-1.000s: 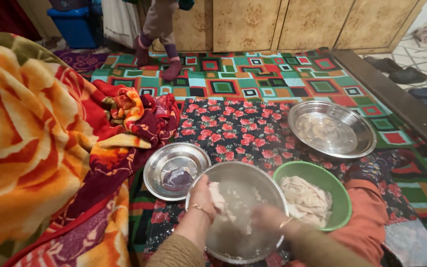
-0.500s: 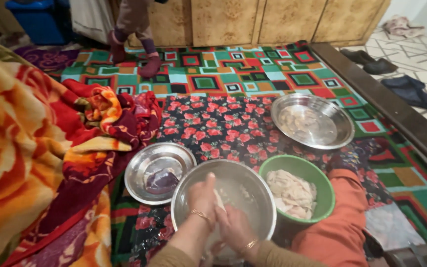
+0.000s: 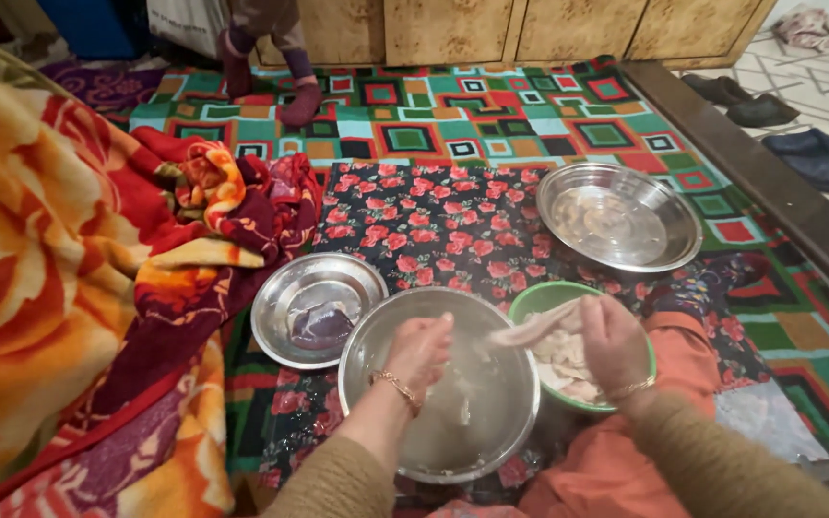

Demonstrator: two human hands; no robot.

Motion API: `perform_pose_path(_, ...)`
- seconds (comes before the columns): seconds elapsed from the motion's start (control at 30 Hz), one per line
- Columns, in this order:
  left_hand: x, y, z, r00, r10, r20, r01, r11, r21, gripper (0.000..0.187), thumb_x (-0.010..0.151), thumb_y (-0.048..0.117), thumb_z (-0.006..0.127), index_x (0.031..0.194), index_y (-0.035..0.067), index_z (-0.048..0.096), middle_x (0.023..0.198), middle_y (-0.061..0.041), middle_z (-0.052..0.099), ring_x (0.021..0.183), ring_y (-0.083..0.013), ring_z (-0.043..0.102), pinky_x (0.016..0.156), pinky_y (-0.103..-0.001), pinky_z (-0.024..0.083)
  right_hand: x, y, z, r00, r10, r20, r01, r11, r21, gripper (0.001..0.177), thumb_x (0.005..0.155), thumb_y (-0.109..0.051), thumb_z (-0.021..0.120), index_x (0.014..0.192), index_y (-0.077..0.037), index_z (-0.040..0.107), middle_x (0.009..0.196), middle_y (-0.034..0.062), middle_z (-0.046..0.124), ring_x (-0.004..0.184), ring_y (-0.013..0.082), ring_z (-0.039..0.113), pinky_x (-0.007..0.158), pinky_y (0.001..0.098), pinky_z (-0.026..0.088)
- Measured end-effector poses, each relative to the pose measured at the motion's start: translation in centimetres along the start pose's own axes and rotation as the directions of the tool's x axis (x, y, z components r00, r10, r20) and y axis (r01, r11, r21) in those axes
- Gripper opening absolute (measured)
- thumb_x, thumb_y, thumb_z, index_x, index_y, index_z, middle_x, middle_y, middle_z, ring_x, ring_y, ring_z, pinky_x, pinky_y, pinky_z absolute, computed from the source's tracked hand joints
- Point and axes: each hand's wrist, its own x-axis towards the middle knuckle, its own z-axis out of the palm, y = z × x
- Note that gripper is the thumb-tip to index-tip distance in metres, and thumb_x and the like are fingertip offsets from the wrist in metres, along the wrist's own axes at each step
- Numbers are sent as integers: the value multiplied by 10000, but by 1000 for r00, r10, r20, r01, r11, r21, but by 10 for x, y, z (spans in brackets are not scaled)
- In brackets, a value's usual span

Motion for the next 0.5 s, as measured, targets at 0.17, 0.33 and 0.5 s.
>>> perform_pose_path(0.17,21,3,-28,883,5,-469,-59,993,-101,71,749,56,563,757,51,633,593,-87,591,486,-163,520,413,-271,323,13,55,6,789,498,359,18,566,-824,499,951,-470,610,1310,-130,540,1300,187,647,1189,416,665,991,528,536)
perform_pose_path(0.33,37,-3,-48,798,55,-600,-188,969,-163,76,702,10,538,724,76,569,701,-5,477,627,-173,382,528,-372,346,-20,5,77,745,311,590,226,715,-662,250,858,-420,563,915,-338,792,998,-14,767,1010,238,718,902,399,538)
perform_pose_path(0.5,70,-14,-57,779,112,-617,-270,948,-168,186,644,-11,591,767,29,723,684,-14,590,614,-158,482,541,-343,423,-46,-2,151,514,372,773,392,700,-597,321,806,-267,718,1108,-160,712,1050,100,758,995,307,743,891,411,598)
